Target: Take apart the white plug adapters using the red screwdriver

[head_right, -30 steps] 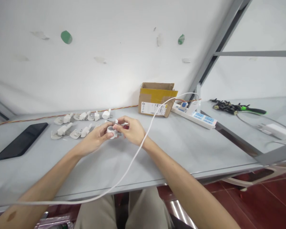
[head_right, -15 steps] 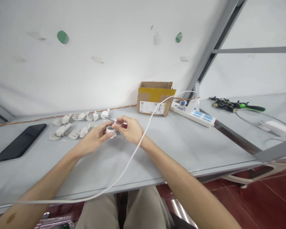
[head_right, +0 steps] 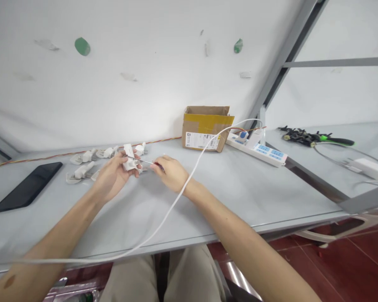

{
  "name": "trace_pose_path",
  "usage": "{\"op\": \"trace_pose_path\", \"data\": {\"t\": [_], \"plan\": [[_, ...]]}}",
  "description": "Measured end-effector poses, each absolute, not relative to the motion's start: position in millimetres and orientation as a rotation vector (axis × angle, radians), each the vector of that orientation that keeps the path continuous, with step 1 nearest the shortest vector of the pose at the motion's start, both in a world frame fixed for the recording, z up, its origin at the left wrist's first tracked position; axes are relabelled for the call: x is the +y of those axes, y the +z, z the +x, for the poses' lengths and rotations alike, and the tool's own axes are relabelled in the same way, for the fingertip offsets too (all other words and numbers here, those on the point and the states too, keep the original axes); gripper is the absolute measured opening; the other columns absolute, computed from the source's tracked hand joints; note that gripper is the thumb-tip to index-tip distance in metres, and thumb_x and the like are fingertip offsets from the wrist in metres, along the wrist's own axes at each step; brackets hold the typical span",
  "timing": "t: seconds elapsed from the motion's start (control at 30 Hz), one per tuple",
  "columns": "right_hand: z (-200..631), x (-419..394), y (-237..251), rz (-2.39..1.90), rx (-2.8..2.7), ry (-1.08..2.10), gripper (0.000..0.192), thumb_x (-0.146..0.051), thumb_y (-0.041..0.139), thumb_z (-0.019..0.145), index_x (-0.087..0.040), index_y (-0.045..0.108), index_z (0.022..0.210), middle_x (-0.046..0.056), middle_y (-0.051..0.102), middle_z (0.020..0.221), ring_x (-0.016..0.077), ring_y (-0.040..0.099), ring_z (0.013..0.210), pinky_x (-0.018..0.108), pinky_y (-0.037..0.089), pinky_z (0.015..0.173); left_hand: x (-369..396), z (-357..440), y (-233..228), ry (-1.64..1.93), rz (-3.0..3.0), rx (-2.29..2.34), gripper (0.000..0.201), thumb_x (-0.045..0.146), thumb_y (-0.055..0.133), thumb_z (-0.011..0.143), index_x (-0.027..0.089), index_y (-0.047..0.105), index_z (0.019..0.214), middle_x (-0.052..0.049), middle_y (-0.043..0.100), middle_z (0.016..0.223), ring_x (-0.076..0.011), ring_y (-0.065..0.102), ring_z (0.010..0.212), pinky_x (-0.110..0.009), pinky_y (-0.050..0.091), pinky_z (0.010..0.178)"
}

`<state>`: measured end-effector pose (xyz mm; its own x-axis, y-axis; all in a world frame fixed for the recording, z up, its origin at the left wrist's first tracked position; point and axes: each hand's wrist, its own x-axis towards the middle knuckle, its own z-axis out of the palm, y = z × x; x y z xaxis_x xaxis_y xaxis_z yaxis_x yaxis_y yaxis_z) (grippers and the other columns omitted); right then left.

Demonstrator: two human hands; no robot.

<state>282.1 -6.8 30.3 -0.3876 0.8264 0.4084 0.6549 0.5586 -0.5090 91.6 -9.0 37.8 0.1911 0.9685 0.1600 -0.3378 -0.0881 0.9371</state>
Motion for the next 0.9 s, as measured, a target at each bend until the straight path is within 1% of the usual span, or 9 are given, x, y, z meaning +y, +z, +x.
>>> {"op": "trace_pose_path", "data": {"t": [0.07, 0.13, 0.3, 0.47, 0.53, 0.63, 0.7, 0.83, 0.9], "plan": [[281.3, -6.6, 29.8, -1.185, -2.157, 0.326, 0.024, -0.030, 0.046, 0.093, -0.019, 0.061, 0.079, 0.001, 0.060, 0.074, 0.0129, 0.052, 0.066, 0.025, 0.037, 0.065, -8.6, 90.9, 38.0, 1.286, 1.144, 0.747, 0.023, 0.022, 0.051, 0.079, 0.018, 0.057, 0.102, -0.006, 0.058, 0.098, -0.0155, 0.058, 0.075, -0.028, 0.046, 0.056], [281.9, -6.4, 30.0, -1.186, -2.156, 0.324, 0.023, -0.030, 0.046, 0.093, -0.019, 0.063, 0.082, 0.001, 0.062, 0.074, 0.0125, 0.052, 0.065, 0.024, 0.036, 0.063, -8.0, 90.0, 38.1, 1.297, 1.140, 0.753, 0.024, 0.023, 0.050, 0.080, 0.018, 0.058, 0.102, -0.007, 0.058, 0.100, -0.0157, 0.057, 0.076, -0.028, 0.046, 0.055], [285.5, -5.0, 29.0, -1.194, -2.144, 0.273, 0.021, -0.031, 0.048, 0.092, -0.021, 0.067, 0.088, 0.002, 0.067, 0.081, 0.0130, 0.056, 0.070, 0.024, 0.037, 0.065, -6.9, 87.5, 38.8, 1.325, 1.167, 0.773, 0.026, 0.025, 0.051, 0.080, 0.019, 0.058, 0.105, -0.006, 0.054, 0.101, -0.0147, 0.056, 0.074, -0.026, 0.046, 0.048], [285.0, -6.6, 30.3, -1.176, -2.125, 0.287, 0.019, -0.031, 0.052, 0.091, -0.020, 0.068, 0.093, 0.003, 0.068, 0.085, 0.0134, 0.057, 0.071, 0.025, 0.040, 0.068, -9.3, 89.1, 39.9, 1.281, 1.257, 0.923, 0.030, 0.029, 0.055, 0.079, 0.019, 0.057, 0.108, -0.007, 0.053, 0.103, -0.0150, 0.057, 0.074, -0.024, 0.045, 0.045], [283.6, -7.8, 31.6, -1.167, -2.130, 0.287, 0.021, -0.031, 0.049, 0.093, -0.019, 0.067, 0.090, 0.004, 0.067, 0.083, 0.0138, 0.057, 0.072, 0.025, 0.040, 0.069, -9.7, 90.0, 39.8, 1.285, 1.277, 0.960, 0.031, 0.030, 0.055, 0.079, 0.020, 0.056, 0.108, -0.007, 0.053, 0.104, -0.0144, 0.057, 0.074, -0.024, 0.045, 0.044], [281.4, -8.7, 31.5, -1.184, -2.162, 0.256, 0.035, -0.029, 0.035, 0.098, -0.018, 0.063, 0.081, 0.004, 0.062, 0.077, 0.0147, 0.055, 0.073, 0.027, 0.040, 0.071, -8.8, 90.0, 38.6, 1.316, 1.298, 0.981, 0.031, 0.032, 0.055, 0.079, 0.021, 0.056, 0.108, -0.006, 0.054, 0.106, -0.0133, 0.056, 0.073, -0.023, 0.046, 0.045], [280.9, -8.3, 29.7, -1.219, -2.176, 0.234, 0.036, -0.027, 0.032, 0.098, -0.018, 0.062, 0.080, 0.004, 0.059, 0.077, 0.0151, 0.054, 0.073, 0.028, 0.041, 0.072, -8.0, 89.4, 37.8, 1.331, 1.309, 1.005, 0.031, 0.033, 0.055, 0.079, 0.022, 0.056, 0.108, -0.006, 0.054, 0.106, -0.0132, 0.056, 0.074, -0.023, 0.046, 0.045], [283.5, -7.0, 26.1, -1.254, -2.177, 0.213, 0.021, -0.029, 0.045, 0.095, -0.020, 0.063, 0.100, 0.006, 0.058, 0.093, 0.0159, 0.057, 0.081, 0.028, 0.043, 0.076, -7.3, 88.8, 37.9, 1.332, 1.331, 1.068, 0.031, 0.032, 0.055, 0.078, 0.021, 0.056, 0.107, -0.006, 0.054, 0.103, -0.0139, 0.056, 0.073, -0.022, 0.046, 0.044], [285.5, -6.6, 26.0, -1.270, -2.181, 0.203, 0.021, -0.031, 0.048, 0.093, -0.022, 0.062, 0.107, 0.006, 0.058, 0.099, 0.0168, 0.058, 0.085, 0.028, 0.043, 0.076, -7.4, 88.7, 38.3, 1.330, 1.336, 1.086, 0.032, 0.032, 0.055, 0.077, 0.021, 0.056, 0.107, -0.006, 0.054, 0.102, -0.0139, 0.056, 0.073, -0.022, 0.045, 0.043]]}}
